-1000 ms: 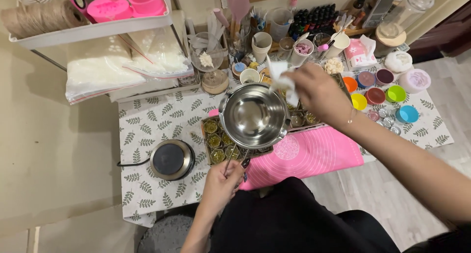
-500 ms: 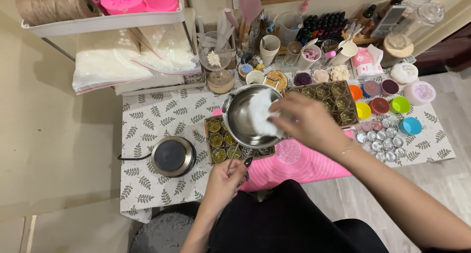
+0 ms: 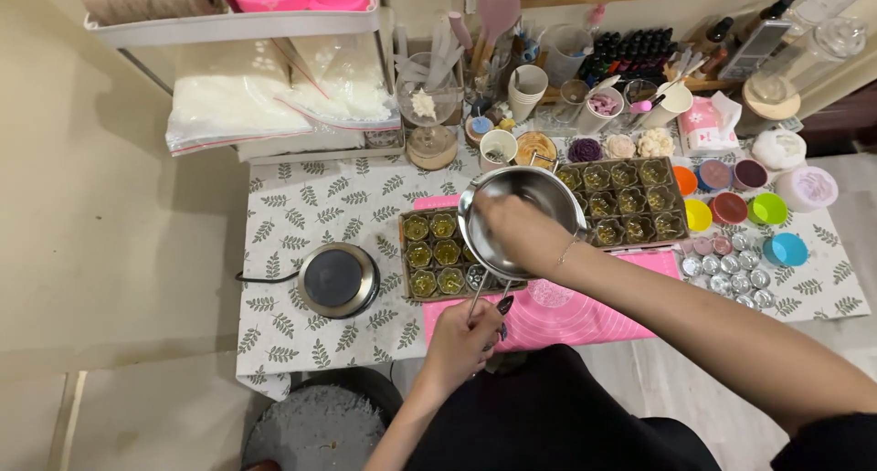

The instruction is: The recorder cleans a metal pot used for candle production and prepares a new bag of wax pellets.

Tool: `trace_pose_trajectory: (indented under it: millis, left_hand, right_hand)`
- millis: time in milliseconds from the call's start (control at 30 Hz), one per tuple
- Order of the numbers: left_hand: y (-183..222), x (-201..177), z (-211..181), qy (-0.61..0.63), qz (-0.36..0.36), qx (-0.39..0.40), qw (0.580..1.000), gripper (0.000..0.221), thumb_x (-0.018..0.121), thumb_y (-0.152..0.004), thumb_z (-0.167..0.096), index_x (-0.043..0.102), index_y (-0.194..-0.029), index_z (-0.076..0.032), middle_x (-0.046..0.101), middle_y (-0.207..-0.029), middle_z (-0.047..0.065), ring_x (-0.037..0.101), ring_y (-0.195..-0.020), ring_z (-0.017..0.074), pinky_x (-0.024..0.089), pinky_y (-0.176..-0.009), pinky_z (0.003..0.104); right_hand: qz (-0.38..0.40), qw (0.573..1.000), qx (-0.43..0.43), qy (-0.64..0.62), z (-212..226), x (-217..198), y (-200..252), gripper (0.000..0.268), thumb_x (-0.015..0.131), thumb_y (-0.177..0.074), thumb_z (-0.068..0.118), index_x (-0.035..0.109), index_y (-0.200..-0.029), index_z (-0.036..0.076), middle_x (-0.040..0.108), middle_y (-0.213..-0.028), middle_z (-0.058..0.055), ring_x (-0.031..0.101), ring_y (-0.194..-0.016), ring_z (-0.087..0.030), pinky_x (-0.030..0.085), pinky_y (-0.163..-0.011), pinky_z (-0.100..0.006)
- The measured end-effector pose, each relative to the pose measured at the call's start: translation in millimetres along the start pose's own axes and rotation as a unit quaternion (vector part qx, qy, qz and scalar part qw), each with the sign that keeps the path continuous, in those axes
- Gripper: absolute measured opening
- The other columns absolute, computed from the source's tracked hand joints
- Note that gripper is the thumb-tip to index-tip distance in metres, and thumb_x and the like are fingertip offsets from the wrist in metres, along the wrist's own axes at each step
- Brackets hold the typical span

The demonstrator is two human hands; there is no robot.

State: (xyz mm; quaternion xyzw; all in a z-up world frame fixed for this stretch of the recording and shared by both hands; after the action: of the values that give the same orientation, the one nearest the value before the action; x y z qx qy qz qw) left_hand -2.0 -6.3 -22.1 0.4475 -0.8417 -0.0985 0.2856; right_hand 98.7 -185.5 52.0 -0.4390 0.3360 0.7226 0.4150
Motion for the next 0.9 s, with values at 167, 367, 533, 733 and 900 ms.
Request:
trace_pose_trajectory:
  millis: [167, 367, 533, 733, 900]
  left_hand:
    - [4.6, 0.9, -13.9, -0.028, -0.045, 0.017, 0.998, 0.025, 0.061, -0.101, -0.025, 0.062, -0.086, -0.006, 0.056, -0.063, -0.003, 0.045, -0.046, 0.0034, 0.033, -0.041, 0.021]
    - [-1.2, 1.0, -8.5, -0.024, -0.028, 0.005, 0.999, 0.024, 0.061, -0.101, -0.026, 0.062, -0.088, -0.005, 0.054, -0.064, -0.002, 0.043, -0.046, 0.0031, 0.031, -0.040, 0.020]
    - [-9.6, 6.7, -14.7, -0.014, -0.017, -0.018, 1.000, 0.023, 0.060, -0.100, -0.027, 0.063, -0.090, -0.007, 0.055, -0.064, -0.004, 0.043, -0.047, 0.0030, 0.031, -0.040, 0.021]
    - [-21.5, 13.2, -1.6, 0.029, 0.014, 0.078, 0.996, 0.021, 0.063, -0.103, -0.023, 0.063, -0.092, -0.005, 0.055, -0.065, -0.004, 0.044, -0.051, 0.0016, 0.032, -0.044, 0.020]
    - [-15.6, 16.6, -16.9, -0.035, 0.033, -0.010, 0.999, 0.024, 0.060, -0.101, -0.025, 0.061, -0.084, -0.007, 0.056, -0.064, -0.006, 0.045, -0.048, 0.0020, 0.033, -0.042, 0.021]
  right_hand:
    - [-0.089, 0.980, 0.064, 0.166, -19.3, 15.2, 13.3, 0.026, 0.073, -0.068, 0.004, 0.069, -0.091, -0.005, 0.072, -0.093, -0.022, 0.071, -0.093, -0.038, 0.058, -0.079, -0.043]
    - [0.121, 0.978, 0.166, 0.029, -15.9, -3.4, 8.4, 0.017, 0.072, -0.084, 0.016, 0.077, -0.096, 0.005, 0.074, -0.101, -0.022, 0.072, -0.099, -0.034, 0.054, -0.095, -0.038]
    - [-0.083, 0.997, -0.005, -0.002, -12.4, 3.9, 11.2, 0.051, 0.067, -0.070, 0.003, 0.073, -0.121, 0.000, 0.068, -0.117, -0.023, 0.069, -0.100, -0.039, 0.055, -0.086, -0.042]
    - [0.095, 0.909, 0.143, 0.379, -36.4, -1.5, 10.1, 0.022, 0.070, -0.081, 0.014, 0.077, -0.100, 0.004, 0.066, -0.121, -0.023, 0.064, -0.115, -0.034, 0.055, -0.092, -0.036]
    - [0.153, 0.986, 0.044, 0.057, -43.2, -20.2, 16.2, 0.037, 0.063, -0.082, 0.005, 0.077, -0.115, 0.012, 0.074, -0.113, -0.016, 0.068, -0.108, -0.033, 0.050, -0.097, -0.044]
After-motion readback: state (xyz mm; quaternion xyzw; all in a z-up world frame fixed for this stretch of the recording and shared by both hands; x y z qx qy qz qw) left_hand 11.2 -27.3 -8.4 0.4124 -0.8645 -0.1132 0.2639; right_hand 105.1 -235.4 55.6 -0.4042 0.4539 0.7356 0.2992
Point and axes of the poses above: each hand's wrist, its own y-axis away from the middle knuckle, its own x-axis out of the palm, z = x × y, the point moved 1 cm from there along -y, towards the middle knuckle
